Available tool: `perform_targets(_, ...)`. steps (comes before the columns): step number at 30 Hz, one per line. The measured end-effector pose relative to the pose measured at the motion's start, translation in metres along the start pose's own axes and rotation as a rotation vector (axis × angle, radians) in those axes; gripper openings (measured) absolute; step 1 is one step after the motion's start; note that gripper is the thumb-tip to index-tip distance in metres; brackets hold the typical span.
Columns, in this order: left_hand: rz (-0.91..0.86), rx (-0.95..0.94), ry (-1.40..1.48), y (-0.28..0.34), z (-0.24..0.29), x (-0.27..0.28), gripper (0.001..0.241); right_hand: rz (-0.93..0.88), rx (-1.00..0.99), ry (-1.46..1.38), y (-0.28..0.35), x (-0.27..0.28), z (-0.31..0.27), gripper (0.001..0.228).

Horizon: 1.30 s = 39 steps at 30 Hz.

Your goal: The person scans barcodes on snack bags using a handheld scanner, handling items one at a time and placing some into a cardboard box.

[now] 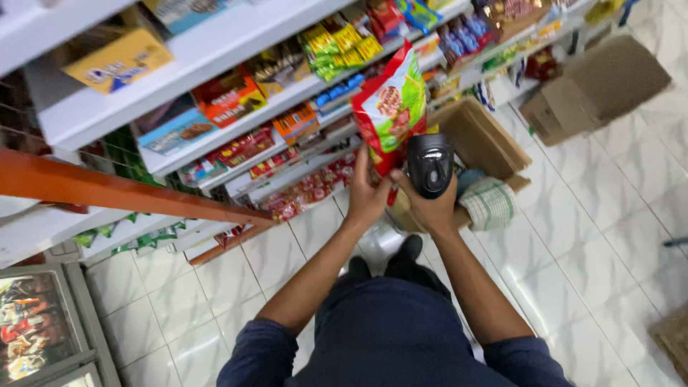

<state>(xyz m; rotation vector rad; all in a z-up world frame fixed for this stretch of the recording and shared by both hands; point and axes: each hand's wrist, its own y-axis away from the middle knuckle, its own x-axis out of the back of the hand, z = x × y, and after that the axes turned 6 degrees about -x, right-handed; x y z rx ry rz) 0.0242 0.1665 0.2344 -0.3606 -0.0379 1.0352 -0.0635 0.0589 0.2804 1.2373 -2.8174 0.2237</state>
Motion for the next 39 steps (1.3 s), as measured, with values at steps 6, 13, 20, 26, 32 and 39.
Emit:
perform_targets(6,-0.165,-0.337,-0.486,-0.021,0.077,0.049,0.071,-0.016,-0.014,-0.154,-0.030,-0.045,-0.021,0.039)
perform_targets(13,0.009,-0.527,-0.678,-0.059,0.185,0.119,0.051,-0.318,-0.039,-0.905,-0.096,-0.074,-0.089,0.059)
perform_targets(20,-0.171,-0.601,-0.627,-0.098,0.281,0.177,0.053,-0.730,-0.076,-1.072,-0.145,-0.103,-0.199,0.059)
perform_targets(26,0.194,-0.658,-0.751,-0.127,0.366,0.227,0.049,-0.730,0.263,-0.788,-0.175,-0.153,-0.287,0.034)
perform_targets(32,0.228,-0.798,-0.612,-0.183,0.432,0.272,0.071,-0.736,0.555,-0.589,-0.179,-0.206,-0.355,0.041)
perform_targets(39,0.268,-0.832,-0.876,-0.225,0.445,0.295,0.078,-0.562,0.681,-0.007,-0.183,-0.232,-0.398,0.031)
